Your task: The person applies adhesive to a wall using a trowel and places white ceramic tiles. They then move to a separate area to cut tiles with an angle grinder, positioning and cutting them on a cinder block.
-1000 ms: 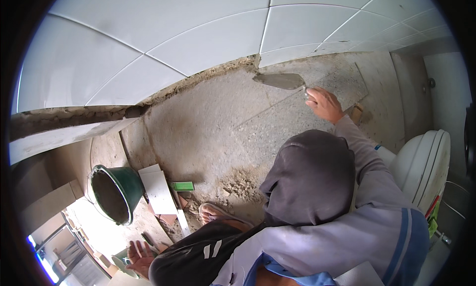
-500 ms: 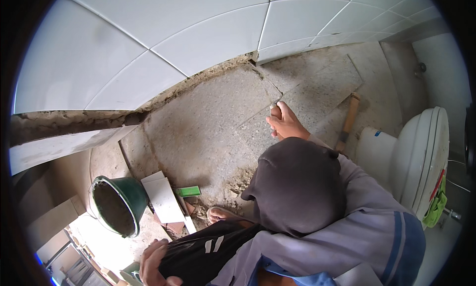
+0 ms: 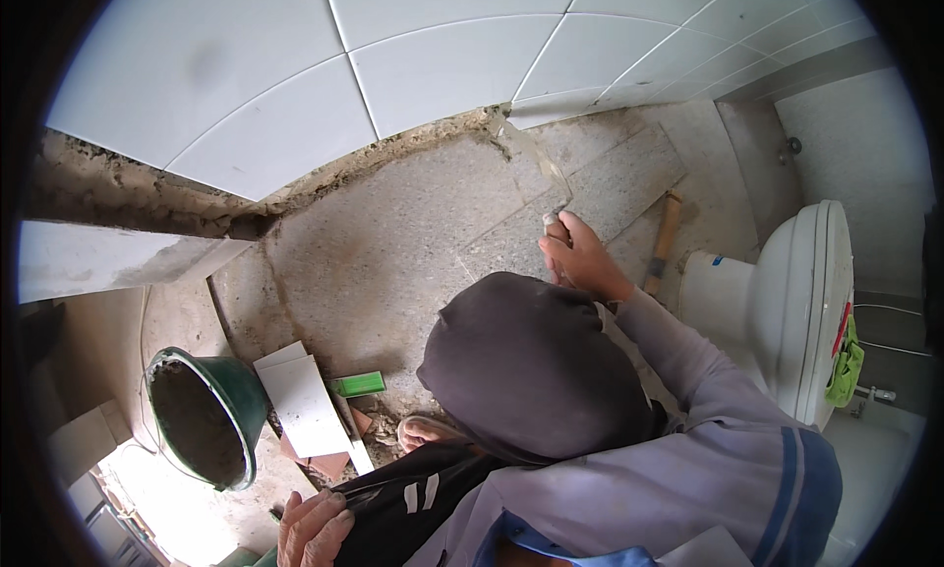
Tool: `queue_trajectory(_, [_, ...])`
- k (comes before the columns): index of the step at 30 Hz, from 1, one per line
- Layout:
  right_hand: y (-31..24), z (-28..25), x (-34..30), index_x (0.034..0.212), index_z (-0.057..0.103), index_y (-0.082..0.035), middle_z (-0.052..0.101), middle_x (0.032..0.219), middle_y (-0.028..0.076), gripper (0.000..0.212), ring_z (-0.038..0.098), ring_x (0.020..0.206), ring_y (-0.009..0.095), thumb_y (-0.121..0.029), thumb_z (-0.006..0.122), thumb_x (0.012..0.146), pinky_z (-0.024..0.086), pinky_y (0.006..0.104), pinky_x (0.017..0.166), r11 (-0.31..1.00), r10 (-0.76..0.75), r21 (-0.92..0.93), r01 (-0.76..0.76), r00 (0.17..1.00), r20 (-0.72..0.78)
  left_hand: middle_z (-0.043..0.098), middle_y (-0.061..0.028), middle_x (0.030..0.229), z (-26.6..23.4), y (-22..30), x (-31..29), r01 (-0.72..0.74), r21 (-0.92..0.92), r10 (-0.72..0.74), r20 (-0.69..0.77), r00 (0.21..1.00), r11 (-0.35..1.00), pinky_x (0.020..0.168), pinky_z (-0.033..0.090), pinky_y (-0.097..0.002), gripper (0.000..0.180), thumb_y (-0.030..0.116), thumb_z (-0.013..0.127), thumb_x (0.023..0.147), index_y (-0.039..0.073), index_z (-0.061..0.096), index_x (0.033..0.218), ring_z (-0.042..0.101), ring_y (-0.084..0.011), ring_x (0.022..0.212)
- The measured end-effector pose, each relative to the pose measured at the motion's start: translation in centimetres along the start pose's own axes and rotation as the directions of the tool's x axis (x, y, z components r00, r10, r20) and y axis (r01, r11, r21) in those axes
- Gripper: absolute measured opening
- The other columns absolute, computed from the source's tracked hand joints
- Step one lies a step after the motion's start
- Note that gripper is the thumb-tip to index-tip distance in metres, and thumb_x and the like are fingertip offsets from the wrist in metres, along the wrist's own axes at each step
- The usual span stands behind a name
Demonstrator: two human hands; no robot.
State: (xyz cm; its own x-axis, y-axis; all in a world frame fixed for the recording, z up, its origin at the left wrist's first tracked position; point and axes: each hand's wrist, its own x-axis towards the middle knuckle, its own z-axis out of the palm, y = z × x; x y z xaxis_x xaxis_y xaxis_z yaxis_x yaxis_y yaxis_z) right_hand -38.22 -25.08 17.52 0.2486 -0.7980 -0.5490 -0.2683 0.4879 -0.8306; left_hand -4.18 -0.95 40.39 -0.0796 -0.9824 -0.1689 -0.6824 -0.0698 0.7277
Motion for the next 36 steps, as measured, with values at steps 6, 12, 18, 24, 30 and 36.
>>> queue_trajectory(6, [0.7, 1.9, 0.4, 0.093, 0.044, -0.005, 0.052, 0.069, 0.005, 0.018, 0.049, 0.052, 0.012, -0.018, 0.058, 0.092, 0.045, 0.0295, 0.046, 0.985, -0.063, 0.148, 0.093, 0.979, -0.192, 0.064, -0.0249, 0.117, 0.1, -0.3, -1.5, -0.012, -0.010, 0.011, -0.073, 0.997, 1.000, 0.103, 0.040, -0.0552, 0.064, 0.053, 0.051, 0.096, -0.007, 0.060, 0.118, 0.062, -0.0423, 0.108])
queue_trajectory(12, [1.0, -2.9, -2.5, 0.108, 0.051, -0.005, 0.054, 0.074, 0.004, 0.026, 0.053, 0.064, 0.013, -0.025, 0.060, 0.092, 0.051, 0.0308, 0.065, 0.874, -0.157, -0.482, 0.069, 0.977, -0.145, 0.057, -0.0312, 0.125, -0.1, -4.3, -7.3, -0.220, -0.141, 0.175, -0.277, 0.945, 0.965, 0.107, 0.040, -0.0558, 0.052, 0.044, 0.046, 0.101, -0.003, 0.055, 0.122, 0.056, -0.0451, 0.119])
queue_trajectory(18, [-6.2, -4.7, 3.7, 0.125, 0.058, -0.003, 0.054, 0.080, 0.001, 0.045, 0.051, 0.072, 0.011, -0.028, 0.067, 0.089, 0.049, 0.0291, 0.079, 0.627, -0.273, -0.626, 0.463, 0.884, 0.379, 0.057, -0.0159, 0.132, 9.2, -9.5, -10.6, -0.072, -0.778, -0.537, -0.494, 0.684, 0.624, 0.106, 0.044, -0.0432, 0.078, 0.061, 0.054, 0.091, -0.002, 0.046, 0.136, 0.055, -0.0274, 0.122])
queue_trajectory(24, [-22.2, 7.2, 3.5, 0.123, 0.057, 0.004, 0.059, 0.088, 0.012, 0.051, 0.057, 0.081, 0.021, -0.015, 0.071, 0.078, 0.045, 0.0324, 0.078, 0.071, -0.273, -0.483, 0.873, 0.482, 0.832, 0.063, -0.0114, 0.108, 13.0, -11.9, -8.9, -0.063, -0.818, -0.600, -0.469, 0.647, 0.571, 0.086, 0.045, -0.0320, 0.066, 0.055, 0.058, 0.081, -0.005, 0.061, 0.109, 0.058, -0.0190, 0.098])
queue_trajectory(30, [-26.1, 28.1, -3.1, 0.123, 0.055, 0.006, 0.063, 0.113, 0.024, 0.046, 0.063, 0.100, 0.037, -0.012, 0.067, 0.082, 0.047, 0.0410, 0.092, -0.382, -0.230, -0.103, 0.919, 0.013, 0.973, 0.055, -0.0177, 0.130, 15.5, -12.6, -9.8, -0.452, -0.715, -0.450, -0.692, 0.564, 0.533, 0.095, 0.044, -0.0389, 0.038, 0.034, 0.060, 0.091, 0.000, 0.062, 0.107, 0.056, -0.0275, 0.116])
queue_trajectory(36, [-24.4, 41.2, -2.9, 0.115, 0.057, -0.001, 0.063, 0.097, 0.020, 0.040, 0.061, 0.091, 0.037, -0.025, 0.064, 0.083, 0.047, 0.0433, 0.081, -0.395, -0.024, 0.169, 0.903, -0.194, 0.981, 0.066, -0.0142, 0.117, 14.3, -17.8, -13.2, -0.265, -0.670, -0.674, -0.733, 0.089, 0.694, 0.094, 0.050, -0.0356, 0.038, 0.019, 0.065, 0.094, 0.001, 0.060, 0.128, 0.066, -0.0243, 0.105])
